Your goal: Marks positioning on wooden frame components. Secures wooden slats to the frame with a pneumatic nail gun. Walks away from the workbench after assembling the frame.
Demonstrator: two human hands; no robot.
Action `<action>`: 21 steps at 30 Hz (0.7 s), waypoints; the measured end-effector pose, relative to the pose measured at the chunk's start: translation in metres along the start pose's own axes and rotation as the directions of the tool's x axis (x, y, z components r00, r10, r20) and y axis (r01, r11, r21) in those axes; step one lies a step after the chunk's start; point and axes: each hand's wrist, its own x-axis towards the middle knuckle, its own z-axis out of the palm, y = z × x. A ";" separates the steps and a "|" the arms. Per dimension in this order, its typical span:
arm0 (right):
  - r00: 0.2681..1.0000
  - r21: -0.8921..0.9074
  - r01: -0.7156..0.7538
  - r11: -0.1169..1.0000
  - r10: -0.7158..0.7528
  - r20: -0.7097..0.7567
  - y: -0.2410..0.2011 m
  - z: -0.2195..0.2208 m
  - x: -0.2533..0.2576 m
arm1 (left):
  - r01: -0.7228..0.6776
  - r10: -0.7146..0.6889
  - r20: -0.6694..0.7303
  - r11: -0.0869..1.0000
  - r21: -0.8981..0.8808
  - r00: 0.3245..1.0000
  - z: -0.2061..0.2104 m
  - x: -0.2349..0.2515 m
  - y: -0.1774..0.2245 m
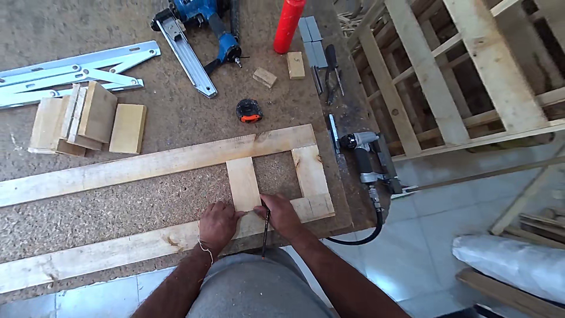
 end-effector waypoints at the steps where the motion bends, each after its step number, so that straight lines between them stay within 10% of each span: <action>1: 1.000 -0.003 0.004 1.000 -0.004 -0.005 0.000 0.001 0.000 | -0.002 0.002 -0.003 1.000 0.011 1.000 0.000 0.000 0.000; 14: 0.973 0.135 -0.229 0.964 0.224 0.048 -0.015 -0.011 0.020 | 0.185 -0.117 0.220 0.927 -0.325 0.968 -0.027 0.015 -0.013; 21: 0.911 0.692 0.282 0.665 0.040 -0.410 -0.110 -0.091 0.120 | 0.100 -0.056 0.135 0.934 -0.342 0.989 -0.022 0.014 -0.014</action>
